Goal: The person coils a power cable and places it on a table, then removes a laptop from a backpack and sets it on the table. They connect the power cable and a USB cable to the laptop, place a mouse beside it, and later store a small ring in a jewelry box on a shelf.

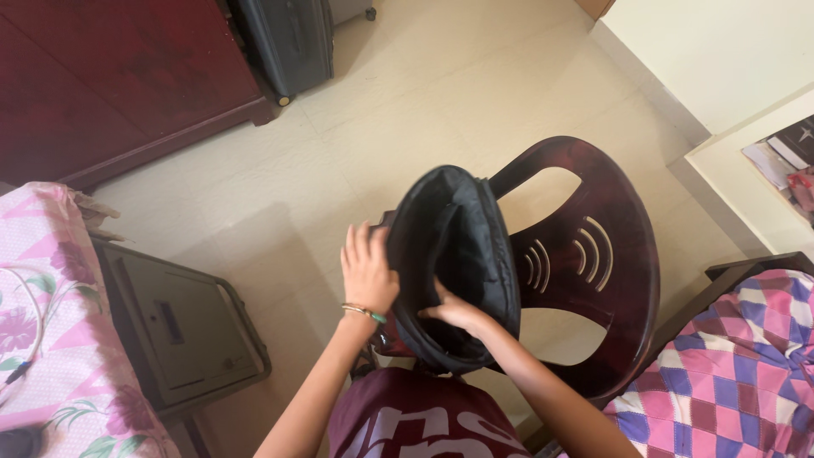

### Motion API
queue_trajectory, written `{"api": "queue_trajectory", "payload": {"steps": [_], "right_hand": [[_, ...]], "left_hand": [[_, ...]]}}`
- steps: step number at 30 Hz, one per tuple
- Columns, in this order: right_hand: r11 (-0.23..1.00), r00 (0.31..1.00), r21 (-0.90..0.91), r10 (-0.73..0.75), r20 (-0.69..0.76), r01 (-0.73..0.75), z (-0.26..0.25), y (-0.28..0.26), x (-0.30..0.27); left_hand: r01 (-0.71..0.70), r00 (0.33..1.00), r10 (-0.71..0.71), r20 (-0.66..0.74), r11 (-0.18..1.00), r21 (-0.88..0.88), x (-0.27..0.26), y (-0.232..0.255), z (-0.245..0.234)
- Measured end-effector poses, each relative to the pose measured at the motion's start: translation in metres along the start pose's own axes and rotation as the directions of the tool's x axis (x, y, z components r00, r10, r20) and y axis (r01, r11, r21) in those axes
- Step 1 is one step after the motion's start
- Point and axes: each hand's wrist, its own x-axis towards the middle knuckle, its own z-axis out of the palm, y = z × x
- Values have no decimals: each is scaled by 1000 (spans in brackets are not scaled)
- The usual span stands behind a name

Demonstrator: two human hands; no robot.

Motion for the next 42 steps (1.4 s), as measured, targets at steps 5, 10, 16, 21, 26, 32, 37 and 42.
{"api": "queue_trajectory", "payload": {"steps": [5,10,16,21,26,32,37,42], "right_hand": [[990,986,26,139,93,-142,14,-5,-5],[974,988,197,92,121,-115,14,14,-7],[491,805,856,436,-402,161,-66,99,39],[318,719,923,589,-370,214,-101,145,62],[358,695,913,607,-385,193,-68,123,60],[495,790,844,423,-443,208,-43,85,45],[703,883,683,172,-436,200,-36,71,92],[993,889,-83,41,-456,-88,-71,42,164]], "left_hand": [[195,775,17,632,945,-263,-11,29,20],[382,192,-254,948,909,167,-26,19,109],[519,186,-293,938,840,159,-58,-49,175],[88,291,-61,955,995,37,-58,-52,163],[754,77,-323,943,637,157,-42,-53,121],[518,394,-105,913,846,-126,-38,-24,118],[329,510,84,856,901,-284,-18,26,92],[263,562,194,804,880,-396,29,48,4]]}}
